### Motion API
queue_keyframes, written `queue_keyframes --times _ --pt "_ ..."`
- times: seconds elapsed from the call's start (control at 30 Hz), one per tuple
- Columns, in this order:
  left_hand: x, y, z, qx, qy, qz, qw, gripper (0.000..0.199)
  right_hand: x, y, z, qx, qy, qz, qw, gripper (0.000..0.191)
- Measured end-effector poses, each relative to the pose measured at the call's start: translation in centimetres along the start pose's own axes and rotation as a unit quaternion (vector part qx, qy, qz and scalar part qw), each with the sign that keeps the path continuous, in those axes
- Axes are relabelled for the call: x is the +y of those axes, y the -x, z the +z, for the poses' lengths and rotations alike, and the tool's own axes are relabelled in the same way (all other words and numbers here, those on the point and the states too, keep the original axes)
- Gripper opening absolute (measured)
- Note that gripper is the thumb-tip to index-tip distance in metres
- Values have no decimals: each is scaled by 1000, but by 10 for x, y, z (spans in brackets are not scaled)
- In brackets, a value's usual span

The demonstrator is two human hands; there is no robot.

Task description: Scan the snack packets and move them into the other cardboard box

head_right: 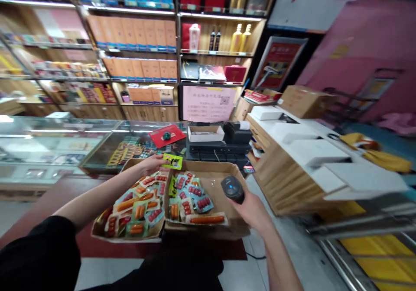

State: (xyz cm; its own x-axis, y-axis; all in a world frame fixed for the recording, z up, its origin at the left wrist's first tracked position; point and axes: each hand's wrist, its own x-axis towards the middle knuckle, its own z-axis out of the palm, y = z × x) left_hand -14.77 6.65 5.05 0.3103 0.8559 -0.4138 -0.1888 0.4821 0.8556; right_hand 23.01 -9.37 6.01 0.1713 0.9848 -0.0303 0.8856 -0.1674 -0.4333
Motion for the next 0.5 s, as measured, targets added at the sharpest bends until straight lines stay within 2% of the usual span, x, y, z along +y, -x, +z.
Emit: queue_keyframes --times 0.07,0.13,0.23,0.3,0.37,0.5 --pt "11 25 -40 52 -5 16 999 29 -2 -10 3 -12 22 -12 1000 42" --pt "17 48 -71 85 -4 22 996 32 -7 -16 5 -22 33 -29 999 43" --pt "19 69 -92 110 -6 27 994 38 -15 -19 6 -28 24 -51 998 42" --pt "18 73 -90 107 -13 28 994 40 -19 -19 5 -25 14 -56 998 42" --pt "15 68 -76 90 -25 27 995 41 -20 -18 4 -24 9 -54 998 41" --pt "4 44 -26 4 -54 6 999 43 -20 -9 0 -22 18 -31 999 39"
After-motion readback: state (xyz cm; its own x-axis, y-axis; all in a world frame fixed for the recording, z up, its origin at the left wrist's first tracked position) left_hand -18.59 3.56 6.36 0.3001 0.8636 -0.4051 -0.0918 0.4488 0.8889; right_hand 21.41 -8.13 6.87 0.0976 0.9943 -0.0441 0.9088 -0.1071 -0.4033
